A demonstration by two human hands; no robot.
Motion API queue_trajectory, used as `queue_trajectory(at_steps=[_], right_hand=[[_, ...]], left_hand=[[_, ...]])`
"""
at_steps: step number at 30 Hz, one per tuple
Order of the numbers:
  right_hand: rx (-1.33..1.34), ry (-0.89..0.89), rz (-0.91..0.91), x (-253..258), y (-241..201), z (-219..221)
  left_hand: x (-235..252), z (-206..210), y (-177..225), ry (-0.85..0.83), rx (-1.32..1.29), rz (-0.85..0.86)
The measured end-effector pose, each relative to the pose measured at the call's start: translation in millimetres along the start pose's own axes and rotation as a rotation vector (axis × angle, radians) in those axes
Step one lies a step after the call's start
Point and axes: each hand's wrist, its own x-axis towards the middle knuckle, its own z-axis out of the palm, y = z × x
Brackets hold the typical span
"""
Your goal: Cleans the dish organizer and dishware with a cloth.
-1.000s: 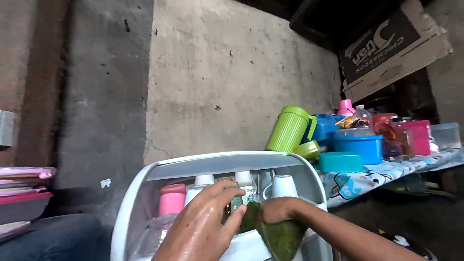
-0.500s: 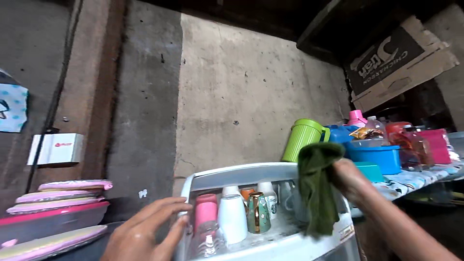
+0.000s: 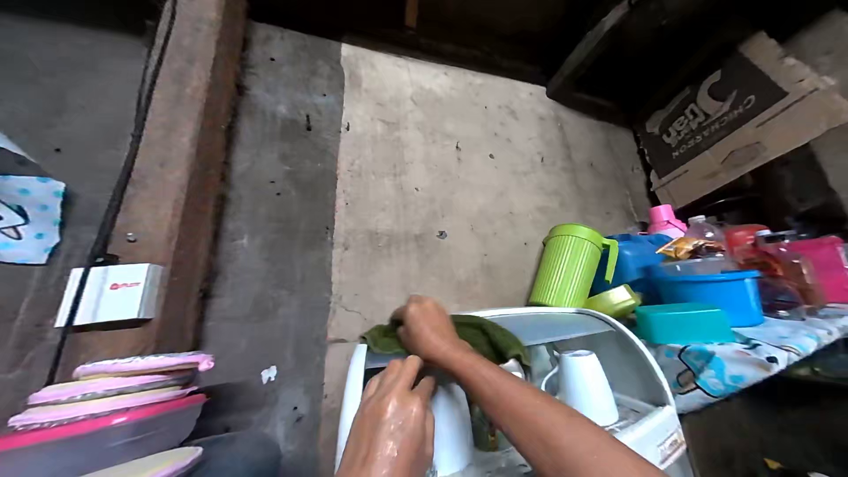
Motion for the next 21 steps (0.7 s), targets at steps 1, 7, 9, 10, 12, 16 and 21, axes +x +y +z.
queue_trajectory(at_steps=[1, 7, 9, 10, 12, 16, 21], right_hand=[[0.025, -0.089, -0.113, 7, 0, 1], [-0.034, -0.235, -0.182, -26, 98, -54], [-0.1, -0.196, -0.021, -54, 147, -83], [-0.118, -0.161, 0.081, -70, 172, -97], [-0.158, -0.069, 0.361, -97, 214, -119], [-0.227, 0.044, 0.692, -96, 232, -113], [-0.02, -0.1, 0.338, -57, 125, -79]], left_hand=[[-3, -2, 1, -0.023, -0.009, -0.003], [1, -10, 10, -0.13, -0.072, 0.001], [4, -10, 7, -0.144, -0.088, 0.008], [5, -10, 6, -0.141, -0.09, 0.013], [8, -9, 4, -0.124, -0.087, 0.02], [13, -4, 11, -0.037, -0.013, -0.009], [34, 18, 31, 0.052, -0.043, -0.017]])
